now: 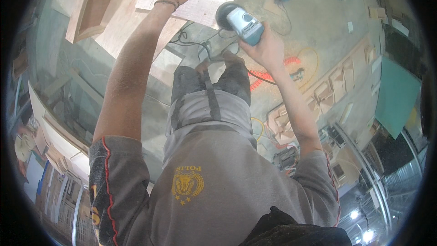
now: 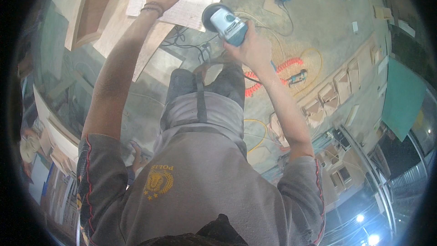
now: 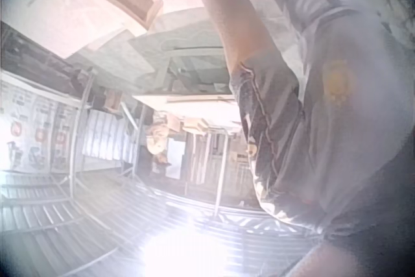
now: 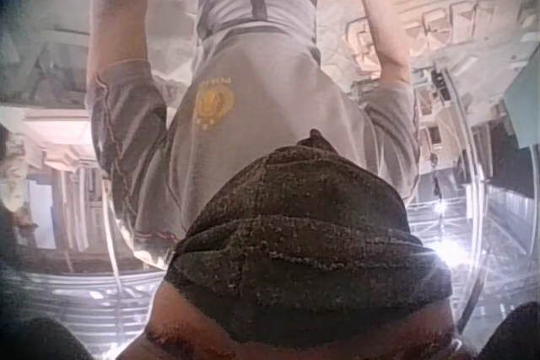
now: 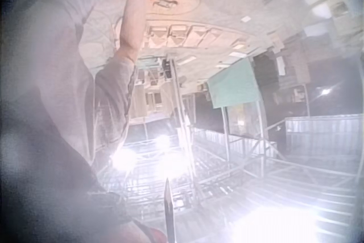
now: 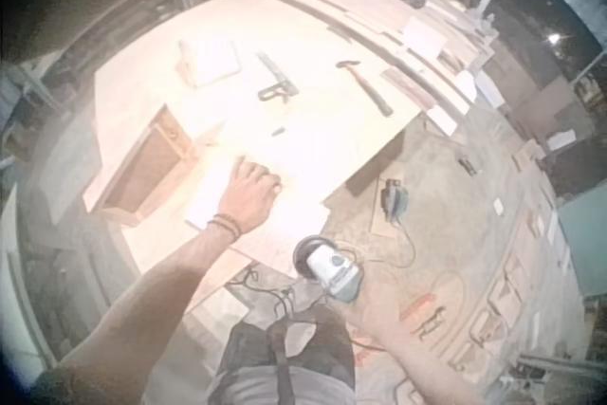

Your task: The person uses a handheld power sander to smooth the surface of a rectangular piece of wood on a workbench. They move the sander across the wood in various directions, occasionally lifting and repositioning the tool to cover different areas of the wood piece.

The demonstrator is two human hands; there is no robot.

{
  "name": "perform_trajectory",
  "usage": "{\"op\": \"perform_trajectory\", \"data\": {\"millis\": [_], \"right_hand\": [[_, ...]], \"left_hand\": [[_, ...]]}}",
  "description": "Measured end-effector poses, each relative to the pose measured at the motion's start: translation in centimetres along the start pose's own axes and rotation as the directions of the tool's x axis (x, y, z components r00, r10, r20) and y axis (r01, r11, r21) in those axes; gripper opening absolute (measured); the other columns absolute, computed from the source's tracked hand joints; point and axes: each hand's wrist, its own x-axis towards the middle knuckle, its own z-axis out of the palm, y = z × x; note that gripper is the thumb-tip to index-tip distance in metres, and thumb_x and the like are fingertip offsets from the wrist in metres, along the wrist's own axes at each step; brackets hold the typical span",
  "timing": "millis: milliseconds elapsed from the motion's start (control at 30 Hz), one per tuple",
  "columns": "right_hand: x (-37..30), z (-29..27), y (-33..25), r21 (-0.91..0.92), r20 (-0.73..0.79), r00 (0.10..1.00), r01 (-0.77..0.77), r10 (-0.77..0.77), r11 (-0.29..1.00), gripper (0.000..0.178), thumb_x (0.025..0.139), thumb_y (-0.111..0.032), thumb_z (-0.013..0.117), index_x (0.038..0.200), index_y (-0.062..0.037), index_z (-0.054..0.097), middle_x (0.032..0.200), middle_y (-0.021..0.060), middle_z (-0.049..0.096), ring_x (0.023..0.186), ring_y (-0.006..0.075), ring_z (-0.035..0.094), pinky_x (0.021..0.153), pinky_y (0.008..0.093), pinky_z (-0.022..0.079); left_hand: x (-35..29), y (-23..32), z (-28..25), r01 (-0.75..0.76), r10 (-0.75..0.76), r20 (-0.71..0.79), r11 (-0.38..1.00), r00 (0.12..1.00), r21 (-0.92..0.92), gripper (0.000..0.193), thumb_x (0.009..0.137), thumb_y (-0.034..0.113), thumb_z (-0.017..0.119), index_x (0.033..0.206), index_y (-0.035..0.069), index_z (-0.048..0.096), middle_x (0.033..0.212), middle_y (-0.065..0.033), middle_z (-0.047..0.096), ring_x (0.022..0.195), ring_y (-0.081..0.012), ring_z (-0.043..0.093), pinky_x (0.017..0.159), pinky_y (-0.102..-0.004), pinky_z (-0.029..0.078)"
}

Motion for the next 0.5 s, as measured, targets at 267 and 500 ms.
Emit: {"op": "perform_trajectory", "data": {"millis": [267,500], "right_hand": [[-0.2,-1.0,-0.7,0.003,0.043,0.999,0.003,-0.003,1.0,0.076,0.074,-0.051,0.082,0.124,-0.0032,0.052,0.089,0.0224,0.073,0.084,0.0421,0.073,0.071,0.0509,0.057],[-0.8,-1.0,-0.9,0.035,0.13,0.99,0.045,-0.05,0.998,0.074,0.075,-0.048,0.083,0.124,-0.0024,0.052,0.089,0.0235,0.072,0.086,0.0419,0.072,0.073,0.0499,0.057]], "left_hand": [[-0.1,-0.8,0.2,-0.039,0.037,0.021,0.993,0.999,0.112,0.03,0.101,0.035,0.057,0.117,0.014,0.071,0.114,-0.0094,0.067,0.119,-0.0307,0.057,0.116,-0.053,0.031],[0.1,-0.2,0.0,-0.02,0.013,0.066,0.994,0.998,0.106,0.03,0.105,0.032,0.051,0.12,0.014,0.07,0.117,-0.0062,0.069,0.124,-0.029,0.055,0.12,-0.0544,0.025]]}}
